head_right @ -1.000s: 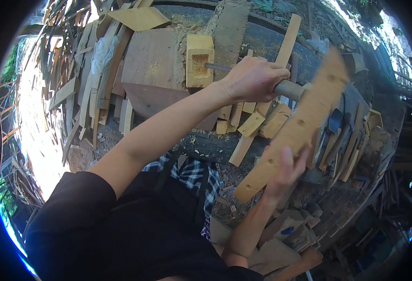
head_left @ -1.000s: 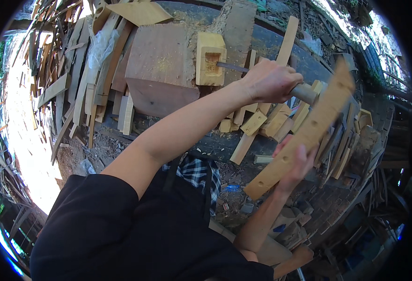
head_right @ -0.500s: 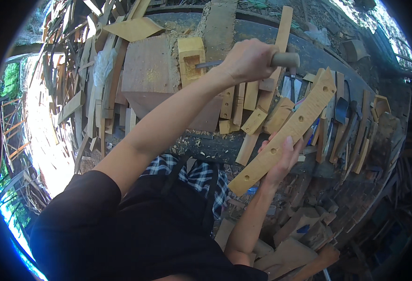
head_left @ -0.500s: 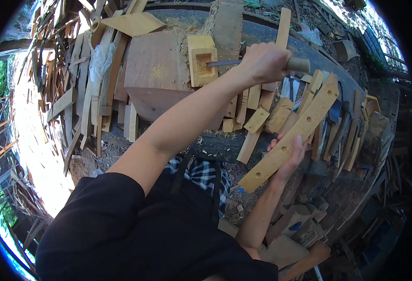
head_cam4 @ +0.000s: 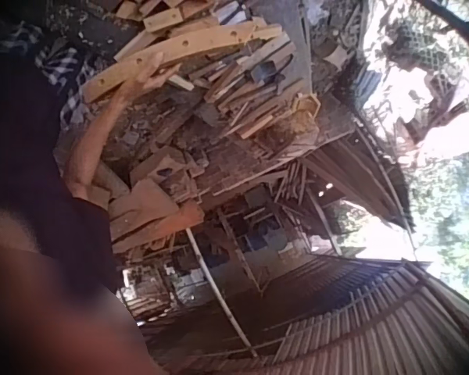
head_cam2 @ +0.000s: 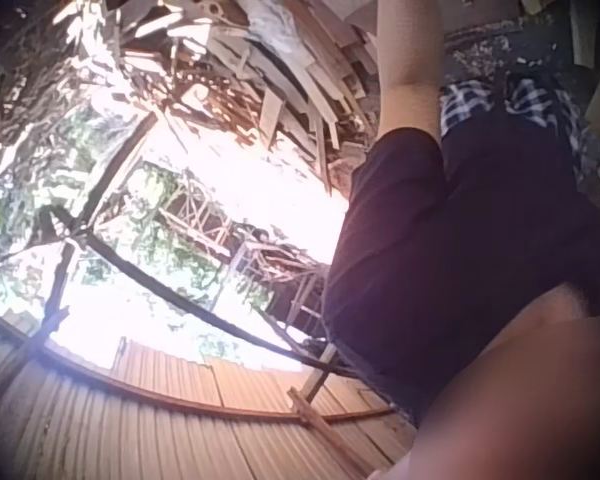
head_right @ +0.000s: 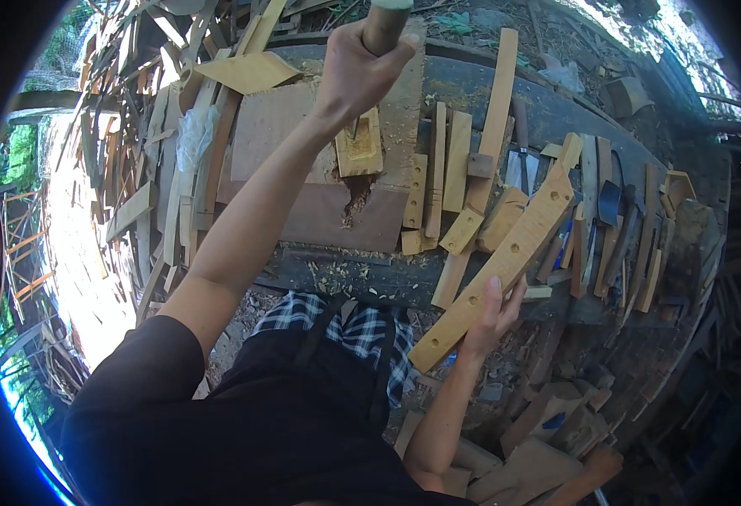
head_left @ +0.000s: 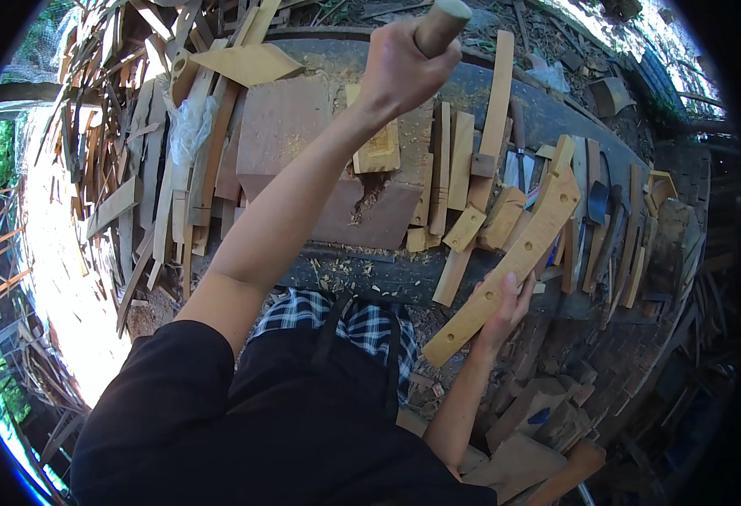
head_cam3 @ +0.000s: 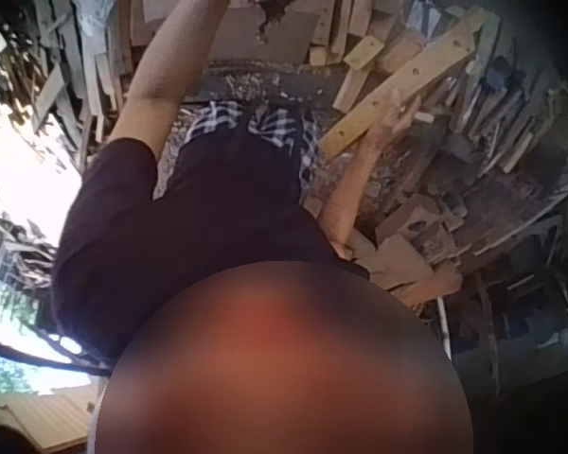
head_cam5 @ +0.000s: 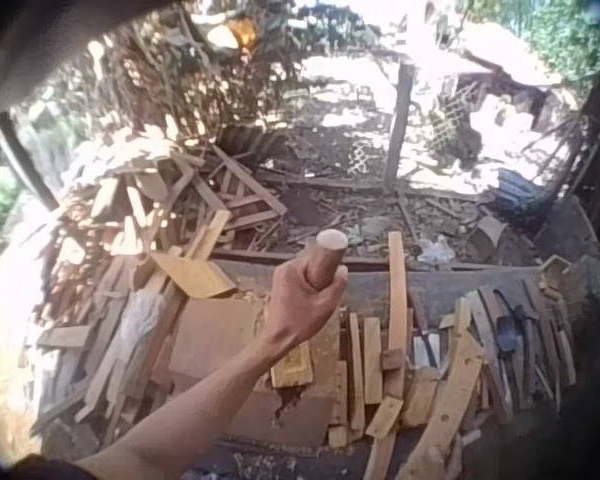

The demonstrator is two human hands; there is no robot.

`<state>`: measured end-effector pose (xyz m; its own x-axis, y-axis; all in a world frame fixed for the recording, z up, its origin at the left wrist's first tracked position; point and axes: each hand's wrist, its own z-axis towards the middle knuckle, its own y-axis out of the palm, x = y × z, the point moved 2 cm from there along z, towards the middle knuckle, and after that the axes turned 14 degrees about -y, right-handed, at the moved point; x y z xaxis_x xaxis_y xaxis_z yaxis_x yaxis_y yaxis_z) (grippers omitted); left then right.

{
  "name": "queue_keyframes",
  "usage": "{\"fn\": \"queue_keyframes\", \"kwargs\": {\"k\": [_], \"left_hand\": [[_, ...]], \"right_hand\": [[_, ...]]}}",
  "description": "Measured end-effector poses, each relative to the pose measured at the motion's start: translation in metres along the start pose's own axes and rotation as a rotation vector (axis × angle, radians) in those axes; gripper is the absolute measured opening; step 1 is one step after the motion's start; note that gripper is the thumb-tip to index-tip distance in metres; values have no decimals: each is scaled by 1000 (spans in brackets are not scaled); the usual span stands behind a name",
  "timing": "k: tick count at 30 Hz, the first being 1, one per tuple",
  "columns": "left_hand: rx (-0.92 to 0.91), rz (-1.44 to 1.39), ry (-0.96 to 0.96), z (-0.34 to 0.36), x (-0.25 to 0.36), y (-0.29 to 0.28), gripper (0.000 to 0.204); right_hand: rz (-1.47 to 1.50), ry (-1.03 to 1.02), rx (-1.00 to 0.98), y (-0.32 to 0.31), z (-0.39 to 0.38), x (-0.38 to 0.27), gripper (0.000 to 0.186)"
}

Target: The person chisels a mortise into a wooden block using a chisel and a mallet.

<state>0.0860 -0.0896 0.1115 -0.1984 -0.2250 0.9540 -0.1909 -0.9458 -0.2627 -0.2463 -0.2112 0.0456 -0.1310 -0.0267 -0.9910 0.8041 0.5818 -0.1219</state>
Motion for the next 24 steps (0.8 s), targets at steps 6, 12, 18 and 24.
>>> {"fn": "queue_keyframes", "kwargs": {"k": [6, 12, 18, 24], "left_hand": [[-17, -65, 3, -4, -16, 9, 25], [-3, -59, -17, 2, -18, 13, 27], [-58, -80, 94, -8, -18, 21, 26], [-398, 139, 417, -45, -11, 63, 22]], "right_hand": [[71, -19, -48, 3, -1, 4, 48], [38, 16, -27, 1, -5, 10, 50], [-43, -74, 2, -2, -2, 10, 45], [21, -84, -99, 2, 8, -25, 52]]}}
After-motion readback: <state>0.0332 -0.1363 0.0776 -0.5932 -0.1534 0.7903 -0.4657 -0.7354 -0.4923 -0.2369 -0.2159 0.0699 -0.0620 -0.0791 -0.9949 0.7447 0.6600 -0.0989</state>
